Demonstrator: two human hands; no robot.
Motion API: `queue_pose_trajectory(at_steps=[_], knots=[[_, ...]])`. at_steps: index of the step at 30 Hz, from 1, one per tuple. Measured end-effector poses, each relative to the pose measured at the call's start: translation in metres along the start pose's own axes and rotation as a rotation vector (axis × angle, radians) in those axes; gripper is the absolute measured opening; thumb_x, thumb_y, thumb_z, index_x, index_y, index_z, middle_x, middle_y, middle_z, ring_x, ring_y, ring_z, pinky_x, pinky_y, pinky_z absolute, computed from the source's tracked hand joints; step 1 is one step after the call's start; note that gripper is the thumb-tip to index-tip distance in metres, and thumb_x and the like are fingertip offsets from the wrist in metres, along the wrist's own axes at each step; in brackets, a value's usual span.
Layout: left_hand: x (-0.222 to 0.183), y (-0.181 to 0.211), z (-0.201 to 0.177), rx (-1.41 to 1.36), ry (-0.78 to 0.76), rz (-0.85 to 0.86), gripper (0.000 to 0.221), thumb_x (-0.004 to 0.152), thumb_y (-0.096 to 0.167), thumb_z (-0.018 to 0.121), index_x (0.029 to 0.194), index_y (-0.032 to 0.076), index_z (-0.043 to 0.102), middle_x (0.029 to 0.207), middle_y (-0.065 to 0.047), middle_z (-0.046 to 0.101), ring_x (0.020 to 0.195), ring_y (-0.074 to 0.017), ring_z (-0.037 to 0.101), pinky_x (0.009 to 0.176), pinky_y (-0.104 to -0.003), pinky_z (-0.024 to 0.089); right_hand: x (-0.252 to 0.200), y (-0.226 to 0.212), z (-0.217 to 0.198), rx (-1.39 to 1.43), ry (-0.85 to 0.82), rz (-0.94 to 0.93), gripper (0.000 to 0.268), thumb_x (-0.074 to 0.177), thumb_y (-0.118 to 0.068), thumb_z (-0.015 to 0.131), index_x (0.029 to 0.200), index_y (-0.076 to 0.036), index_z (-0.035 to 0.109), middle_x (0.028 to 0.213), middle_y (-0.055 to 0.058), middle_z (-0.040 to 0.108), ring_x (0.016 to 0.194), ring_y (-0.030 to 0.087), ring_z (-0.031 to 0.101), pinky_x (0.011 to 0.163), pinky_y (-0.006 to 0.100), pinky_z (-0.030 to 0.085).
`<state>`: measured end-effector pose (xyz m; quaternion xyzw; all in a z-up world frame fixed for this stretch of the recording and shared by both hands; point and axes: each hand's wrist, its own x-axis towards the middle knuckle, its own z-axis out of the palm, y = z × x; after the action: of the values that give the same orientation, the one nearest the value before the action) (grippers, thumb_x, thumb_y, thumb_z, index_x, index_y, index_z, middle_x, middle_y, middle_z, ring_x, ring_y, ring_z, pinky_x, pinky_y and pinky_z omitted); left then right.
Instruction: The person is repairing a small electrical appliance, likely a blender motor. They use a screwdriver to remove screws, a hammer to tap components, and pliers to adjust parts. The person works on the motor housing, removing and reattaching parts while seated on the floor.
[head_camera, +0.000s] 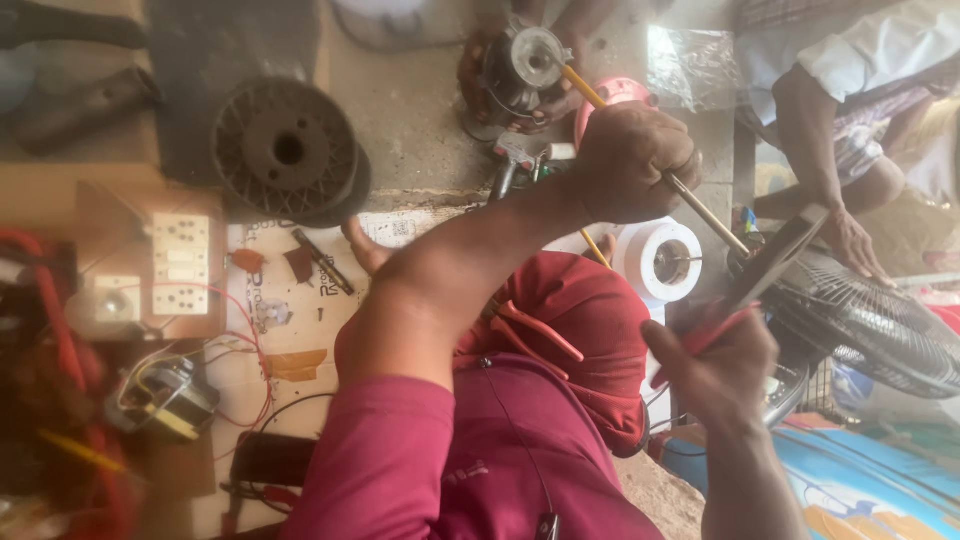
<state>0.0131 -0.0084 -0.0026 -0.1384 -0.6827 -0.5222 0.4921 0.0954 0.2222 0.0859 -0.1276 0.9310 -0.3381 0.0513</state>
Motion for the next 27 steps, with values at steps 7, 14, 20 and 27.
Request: queue_pose_trajectory(at_steps=[7,14,20,27], knots=[[-0.022,-0.037,0.033,0.072,0.021,0.114,0.012,0.064,0.024,0.072,0.067,0.019,0.062,0.067,-0.003,0.058,0.063,-0.0267,0.061,0.057,-0.045,0.045,0.0,0.014,-0.005,0.508,0.173,-0.08,0.036,0.083,-0.001,0.082,0.114,-0.004,0.063,0.098,0.006,0.069,0.074,0.015,0.067,0.064,0.028,0.058],[-0.019,-0.031,0.047,-0.086,0.477,-0.556,0.033,0.106,0.036,0.062,0.08,0.017,0.063,0.067,0.002,0.055,0.059,-0.011,0.053,0.06,-0.032,0.044,0.034,-0.015,0.049,0.376,-0.449,-0.124,0.031,0.083,-0.004,0.077,0.111,0.0,0.066,0.097,0.009,0.073,0.059,0.018,0.063,0.053,0.028,0.052],[-0.074,0.013,-0.013,-1.177,0.837,-0.951,0.024,0.11,0.033,0.051,0.124,0.017,0.063,0.086,0.003,0.053,0.059,-0.005,0.038,0.051,-0.024,0.031,0.065,-0.016,0.049,0.252,-0.892,-0.006,0.029,0.082,-0.007,0.072,0.109,0.003,0.068,0.095,0.011,0.077,0.046,0.021,0.06,0.043,0.029,0.046],[-0.13,0.033,-0.025,-1.083,0.936,-0.978,0.031,0.116,0.031,0.059,0.099,0.005,0.06,0.088,-0.003,0.059,0.077,-0.0125,0.053,0.07,-0.03,0.043,0.056,-0.006,0.078,0.025,-0.836,-0.1,0.03,0.082,-0.013,0.077,0.1,0.008,0.068,0.074,0.014,0.067,0.059,0.015,0.059,0.054,0.025,0.046]])
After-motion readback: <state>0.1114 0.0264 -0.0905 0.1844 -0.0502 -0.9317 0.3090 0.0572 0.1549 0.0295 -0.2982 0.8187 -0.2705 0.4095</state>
